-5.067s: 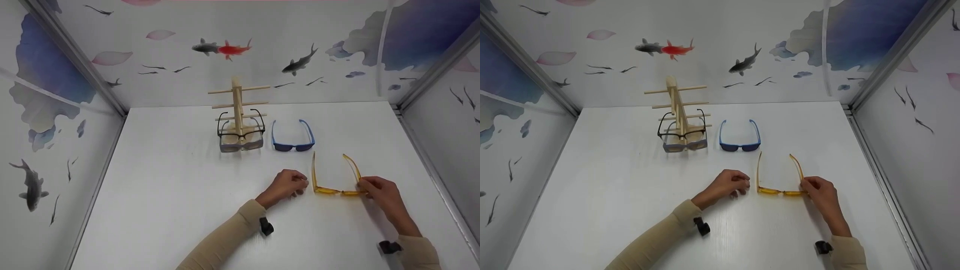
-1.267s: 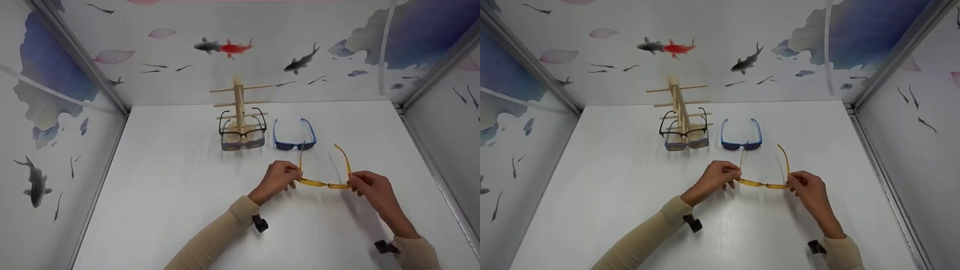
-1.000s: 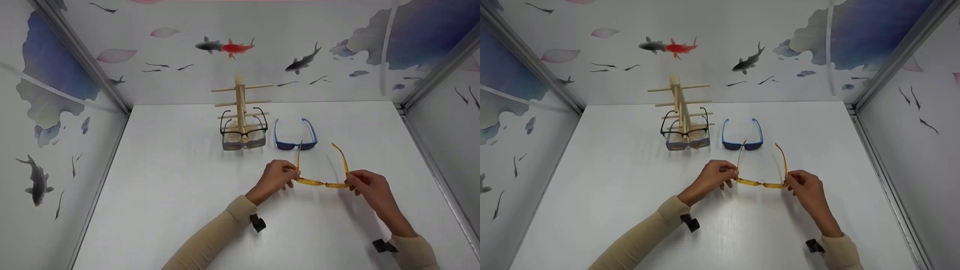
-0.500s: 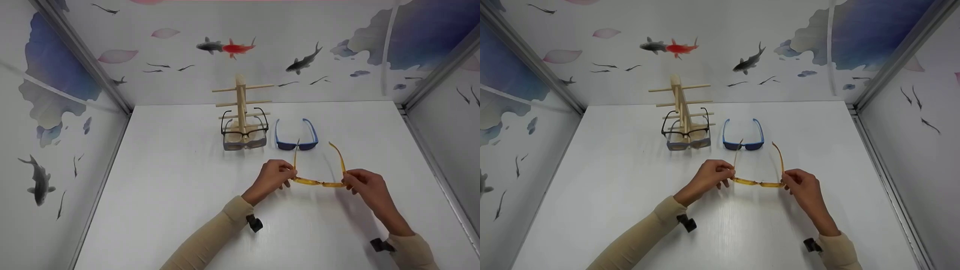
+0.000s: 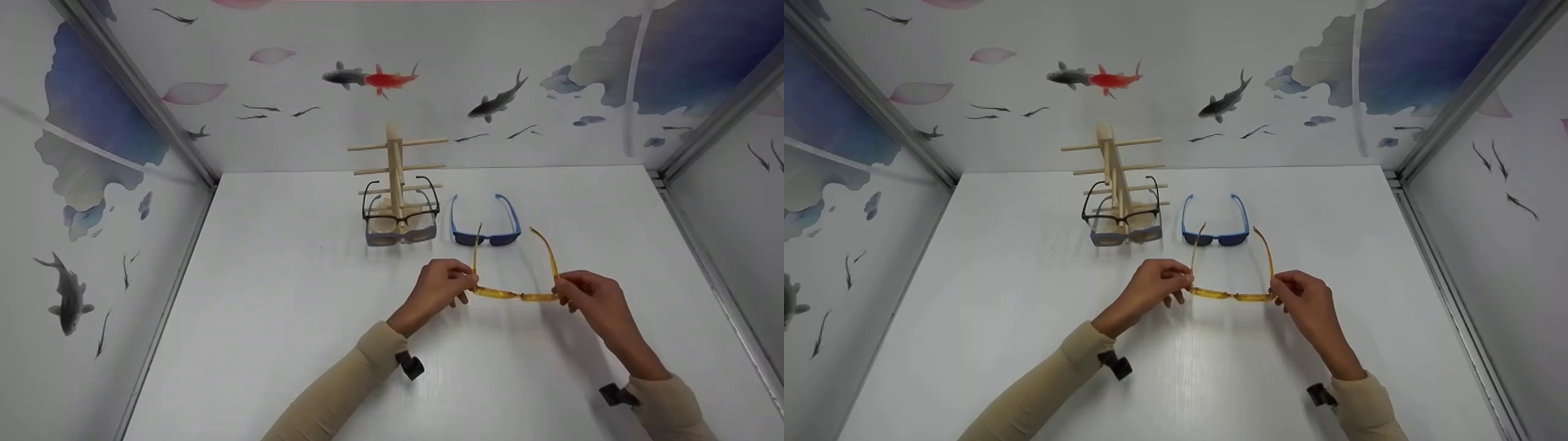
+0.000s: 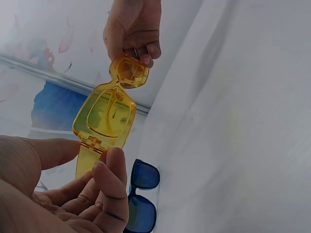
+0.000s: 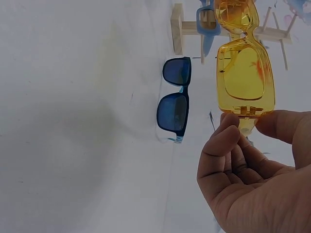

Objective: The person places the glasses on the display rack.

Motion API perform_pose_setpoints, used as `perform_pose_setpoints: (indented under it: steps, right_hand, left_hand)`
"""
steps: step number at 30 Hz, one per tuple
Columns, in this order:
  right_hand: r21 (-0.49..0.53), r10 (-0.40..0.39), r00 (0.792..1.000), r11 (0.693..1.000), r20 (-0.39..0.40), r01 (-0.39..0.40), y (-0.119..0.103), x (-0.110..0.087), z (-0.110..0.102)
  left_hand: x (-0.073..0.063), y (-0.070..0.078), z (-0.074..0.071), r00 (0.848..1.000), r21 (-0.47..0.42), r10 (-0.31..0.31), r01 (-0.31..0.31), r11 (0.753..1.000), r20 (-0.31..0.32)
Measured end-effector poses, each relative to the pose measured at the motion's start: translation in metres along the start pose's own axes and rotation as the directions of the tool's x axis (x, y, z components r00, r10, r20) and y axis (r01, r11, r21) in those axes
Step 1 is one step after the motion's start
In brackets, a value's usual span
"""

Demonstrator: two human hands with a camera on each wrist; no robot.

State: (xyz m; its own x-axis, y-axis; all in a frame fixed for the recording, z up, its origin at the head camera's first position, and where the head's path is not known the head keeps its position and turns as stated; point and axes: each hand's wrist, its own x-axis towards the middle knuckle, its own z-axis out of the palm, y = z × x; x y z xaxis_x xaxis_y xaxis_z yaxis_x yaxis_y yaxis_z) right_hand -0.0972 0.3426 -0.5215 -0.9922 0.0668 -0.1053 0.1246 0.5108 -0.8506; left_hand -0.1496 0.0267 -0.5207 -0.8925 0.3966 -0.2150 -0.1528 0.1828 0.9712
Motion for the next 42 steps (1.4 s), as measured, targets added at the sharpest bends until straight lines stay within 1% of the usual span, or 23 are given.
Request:
perform_pose_setpoints:
  steps: [3, 10, 19, 25, 35, 42]
  right_hand:
    - [0.014, -0.004, 1.0, 1.0, 0.003, 0.004, -0.003, 0.0, 0.001]
    - [0.005, -0.016, 1.0, 1.0, 0.014, 0.016, -0.011, 0.001, 0.004]
    - [0.006, -0.029, 0.999, 1.0, 0.03, 0.028, -0.021, 0.007, 0.007]
    - [-0.002, -0.032, 0.999, 0.999, 0.038, 0.032, -0.025, 0.009, 0.007]
    - [0.014, -0.065, 0.997, 0.998, 0.041, 0.064, -0.036, 0.006, 0.011]
    - [0.032, -0.076, 0.996, 0.997, 0.043, 0.074, -0.039, 0.006, 0.014]
  left_hand:
    - [-0.001, 0.001, -0.002, 1.0, 0.002, 0.015, -0.015, 1.0, -0.005]
    - [-0.004, 0.004, -0.008, 1.0, 0.008, 0.015, -0.015, 1.0, -0.006]
    - [-0.007, 0.006, -0.018, 0.999, 0.012, 0.048, -0.047, 0.999, -0.027]
    - [-0.011, 0.011, -0.022, 0.998, 0.02, 0.05, -0.049, 0.999, -0.042]
    - [-0.018, 0.018, -0.027, 0.997, 0.024, 0.04, -0.039, 0.999, -0.066]
    - [-0.026, 0.023, -0.033, 0.997, 0.022, 0.049, -0.048, 0.999, -0.067]
